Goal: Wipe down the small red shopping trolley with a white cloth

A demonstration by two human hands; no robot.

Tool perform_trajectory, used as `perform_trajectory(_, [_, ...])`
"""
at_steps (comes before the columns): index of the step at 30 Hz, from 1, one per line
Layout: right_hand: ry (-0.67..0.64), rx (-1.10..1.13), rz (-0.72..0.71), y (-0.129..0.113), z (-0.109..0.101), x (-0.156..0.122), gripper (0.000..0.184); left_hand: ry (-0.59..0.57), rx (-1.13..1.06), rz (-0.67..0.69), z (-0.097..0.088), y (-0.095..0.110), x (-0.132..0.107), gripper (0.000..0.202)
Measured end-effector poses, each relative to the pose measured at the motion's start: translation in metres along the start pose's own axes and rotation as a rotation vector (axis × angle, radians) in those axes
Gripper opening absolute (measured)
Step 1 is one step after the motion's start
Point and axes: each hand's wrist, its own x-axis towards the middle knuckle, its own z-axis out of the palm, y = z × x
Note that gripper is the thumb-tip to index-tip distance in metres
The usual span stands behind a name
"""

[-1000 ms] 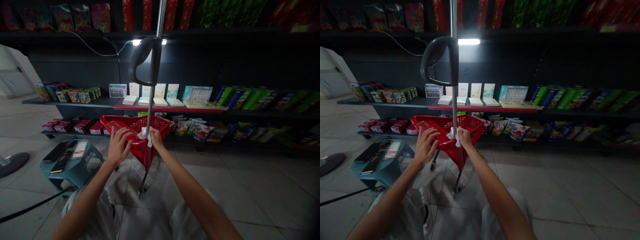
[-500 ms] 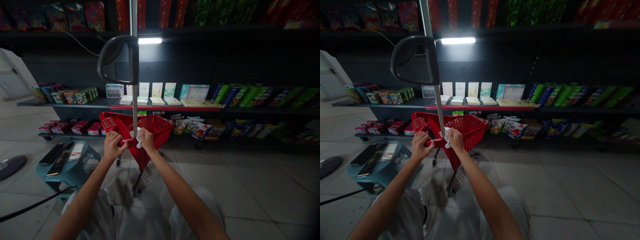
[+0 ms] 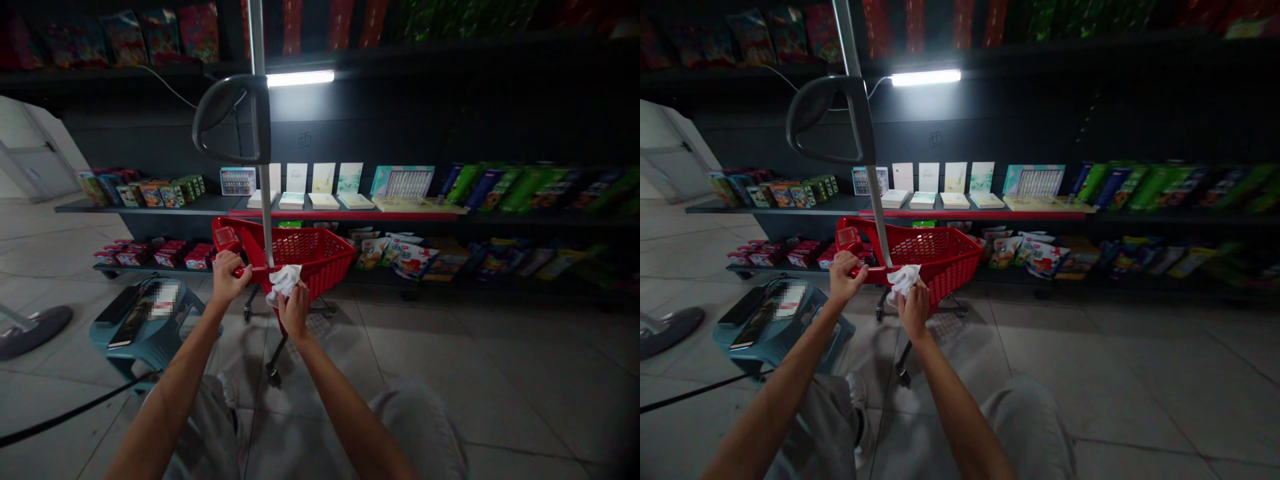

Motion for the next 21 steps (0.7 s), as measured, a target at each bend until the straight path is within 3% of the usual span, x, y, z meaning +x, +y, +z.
perform_trajectory(5, [0.065,0.075,0.163,0.012,0.02,-0.015,0.034,0.019,-0.026,0.006,0.001,-0.001,0.004,0.033])
perform_trajectory(11, [0.069,0.196,0.407,0.035,0.042,-0.069,0.027,0.016,-0.04,-0.003,0.002,-0.004,0.005,0.033])
perform_trajectory(17, [0.021,0.142,0.42,0.047,0.053,-0.1,0.023,0.023,-0.024,-0.018,0.003,-0.007,0.007,0.034])
perform_trajectory(21, [-0.006,0.108,0.461,0.05,0.057,-0.109,0.031,0.016,0.002,-0.024,0.003,-0.008,0.007,0.034])
